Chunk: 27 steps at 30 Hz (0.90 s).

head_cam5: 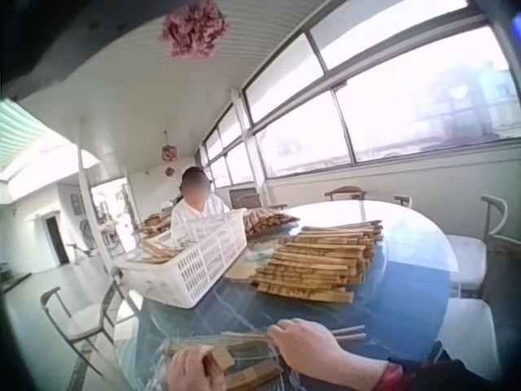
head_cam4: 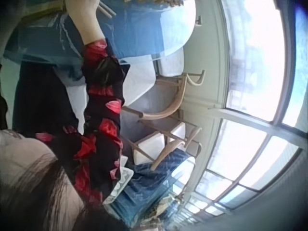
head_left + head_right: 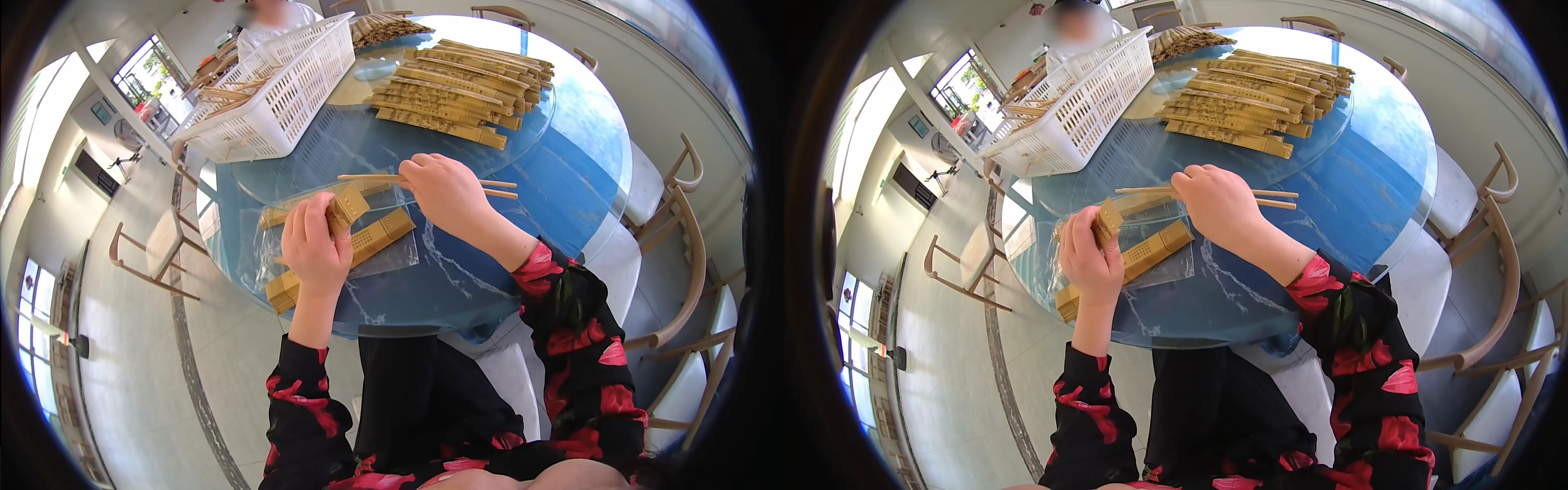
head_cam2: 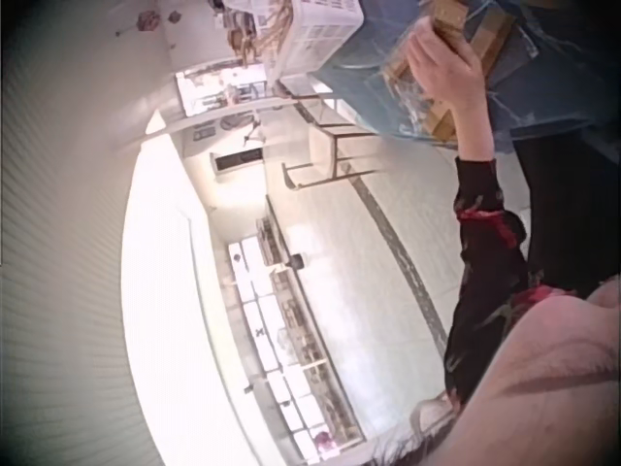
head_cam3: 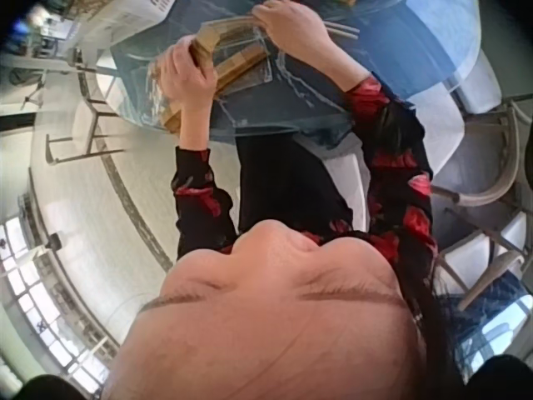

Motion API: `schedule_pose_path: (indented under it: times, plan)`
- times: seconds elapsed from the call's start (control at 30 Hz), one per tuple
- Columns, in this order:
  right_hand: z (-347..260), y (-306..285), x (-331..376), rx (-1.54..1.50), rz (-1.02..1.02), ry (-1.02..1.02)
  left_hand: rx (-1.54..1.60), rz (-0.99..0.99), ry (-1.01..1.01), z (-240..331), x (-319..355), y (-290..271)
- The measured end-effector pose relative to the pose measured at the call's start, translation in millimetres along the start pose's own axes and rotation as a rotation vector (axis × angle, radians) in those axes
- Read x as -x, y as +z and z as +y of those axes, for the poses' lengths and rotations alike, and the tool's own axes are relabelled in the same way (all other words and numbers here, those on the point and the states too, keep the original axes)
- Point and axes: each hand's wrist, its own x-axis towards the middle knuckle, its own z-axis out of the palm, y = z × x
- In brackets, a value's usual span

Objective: The person inserts thin wooden sticks into slots on flat bamboo strips at a round table, then places the assembled pieces into a white basket. The person repeats this process for multiple bamboo strips.

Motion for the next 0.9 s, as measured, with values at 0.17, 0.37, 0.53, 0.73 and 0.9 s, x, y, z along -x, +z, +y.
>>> schedule_pose_path:
  times: [0.17,0.37,0.53,0.73,0.9]
  plan:
    - [29.5,20.2,-6.6,0.073,0.058,-0.042,0.036,-0.274,0.062,20.1,-8.2,11.6]
    - [27.6,25.9,-8.4,0.026,0.061,-0.072,0.000,-0.351,0.100,14.6,-0.7,19.3]
    - [24.8,8.5,-10.6,0.119,0.174,-0.040,0.030,-0.391,0.049,21.1,-4.4,17.8]
    - [0.2,-28.3,-2.4,-0.243,0.125,0.262,0.091,-0.388,0.037,22.1,-6.3,13.2]
    - [-1.1,-13.2,3.2,-0.681,-0.300,0.317,0.153,-0.317,0.026,17.2,-4.6,12.8]
